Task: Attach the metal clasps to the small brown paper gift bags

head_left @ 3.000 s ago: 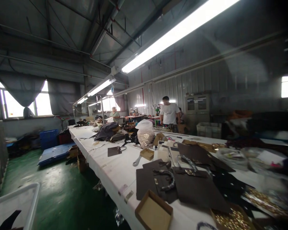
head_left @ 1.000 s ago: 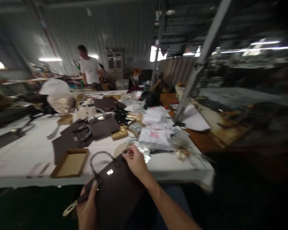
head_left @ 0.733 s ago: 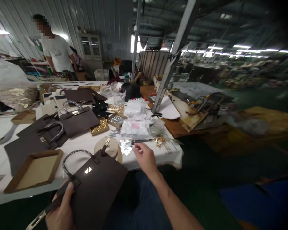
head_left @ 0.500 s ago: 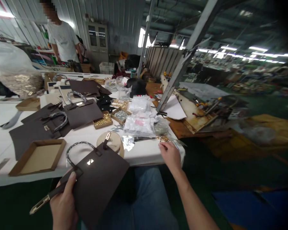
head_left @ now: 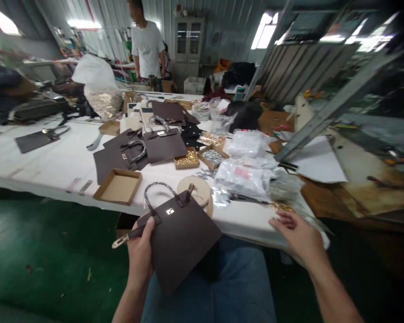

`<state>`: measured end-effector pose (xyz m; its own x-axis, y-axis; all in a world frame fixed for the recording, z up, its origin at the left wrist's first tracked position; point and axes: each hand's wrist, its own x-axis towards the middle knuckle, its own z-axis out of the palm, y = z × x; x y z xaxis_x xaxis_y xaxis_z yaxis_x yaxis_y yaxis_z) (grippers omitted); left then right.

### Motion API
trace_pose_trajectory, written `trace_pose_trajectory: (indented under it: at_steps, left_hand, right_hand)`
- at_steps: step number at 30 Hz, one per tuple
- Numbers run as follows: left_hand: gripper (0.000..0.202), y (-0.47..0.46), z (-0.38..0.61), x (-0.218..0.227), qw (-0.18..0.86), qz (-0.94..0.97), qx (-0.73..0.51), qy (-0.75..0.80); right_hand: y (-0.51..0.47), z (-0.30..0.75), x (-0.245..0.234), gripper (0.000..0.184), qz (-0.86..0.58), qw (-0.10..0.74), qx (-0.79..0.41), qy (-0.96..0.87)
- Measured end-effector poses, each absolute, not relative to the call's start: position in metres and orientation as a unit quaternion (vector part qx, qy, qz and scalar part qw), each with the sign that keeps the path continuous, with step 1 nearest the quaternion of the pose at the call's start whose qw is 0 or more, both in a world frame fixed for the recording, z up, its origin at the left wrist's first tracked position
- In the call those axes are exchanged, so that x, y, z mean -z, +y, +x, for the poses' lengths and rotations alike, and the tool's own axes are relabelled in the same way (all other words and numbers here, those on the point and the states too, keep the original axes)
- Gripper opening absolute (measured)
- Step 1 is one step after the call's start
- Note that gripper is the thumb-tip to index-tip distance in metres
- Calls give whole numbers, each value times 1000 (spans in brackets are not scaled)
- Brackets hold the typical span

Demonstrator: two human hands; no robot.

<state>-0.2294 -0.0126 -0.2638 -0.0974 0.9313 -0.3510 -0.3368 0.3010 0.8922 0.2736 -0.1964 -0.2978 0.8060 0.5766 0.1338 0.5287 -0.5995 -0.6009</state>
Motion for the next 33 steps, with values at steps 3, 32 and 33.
trace_pose_trajectory:
  at_steps: [3, 32, 33]
  left_hand:
    - [61, -13, -227, 259, 598, 290, -537, 519]
    - [34, -37, -237, 245, 495, 474, -507, 522]
    - [34, -37, -238, 245, 494, 474, -509, 522]
  right_hand:
    - [-181, 239, 274, 51, -891, 311, -10, -330]
    - [-10, 38, 227, 22, -703, 383, -262, -539]
    - [-10, 39, 227, 21, -700, 376, -253, -553]
